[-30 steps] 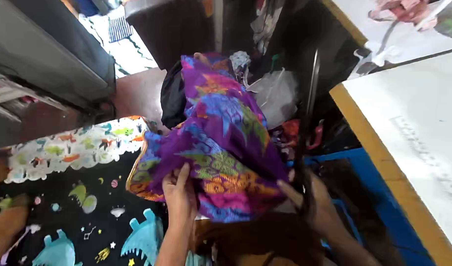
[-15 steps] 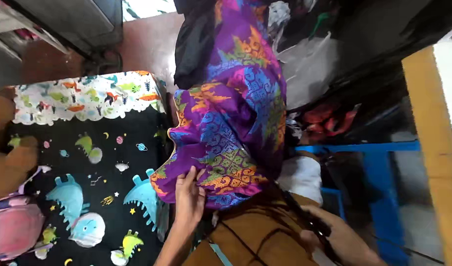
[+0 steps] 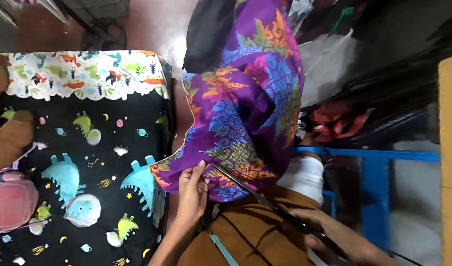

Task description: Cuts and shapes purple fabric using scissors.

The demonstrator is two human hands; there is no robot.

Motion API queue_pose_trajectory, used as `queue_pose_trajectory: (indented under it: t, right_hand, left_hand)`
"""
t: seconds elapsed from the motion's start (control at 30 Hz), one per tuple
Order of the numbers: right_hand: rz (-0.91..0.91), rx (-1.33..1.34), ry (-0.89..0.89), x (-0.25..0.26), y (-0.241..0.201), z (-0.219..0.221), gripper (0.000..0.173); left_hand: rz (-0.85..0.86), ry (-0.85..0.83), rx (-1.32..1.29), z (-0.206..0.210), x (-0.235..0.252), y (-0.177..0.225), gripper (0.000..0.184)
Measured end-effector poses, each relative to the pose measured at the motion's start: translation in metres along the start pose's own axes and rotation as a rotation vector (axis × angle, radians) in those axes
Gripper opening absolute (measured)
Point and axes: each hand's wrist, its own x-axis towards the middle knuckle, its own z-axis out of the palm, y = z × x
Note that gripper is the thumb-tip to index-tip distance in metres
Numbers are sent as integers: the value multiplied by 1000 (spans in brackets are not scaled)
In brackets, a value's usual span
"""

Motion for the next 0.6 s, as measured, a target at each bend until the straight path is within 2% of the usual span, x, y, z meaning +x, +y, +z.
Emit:
queue_pose_trajectory:
  t: [0.23, 0.4, 0.6]
  right_hand:
    - [-128, -4, -32, 21, -2, 1, 60]
    - [-182, -3, -40, 31, -10, 1, 53]
    - [-196, -13, 0, 38, -16, 0, 53]
  left_hand:
    - [23, -4, 34, 3, -1, -1, 17]
    - [205, 74, 57, 7, -1, -4, 9]
    - [354, 112, 78, 5, -1, -4, 6]
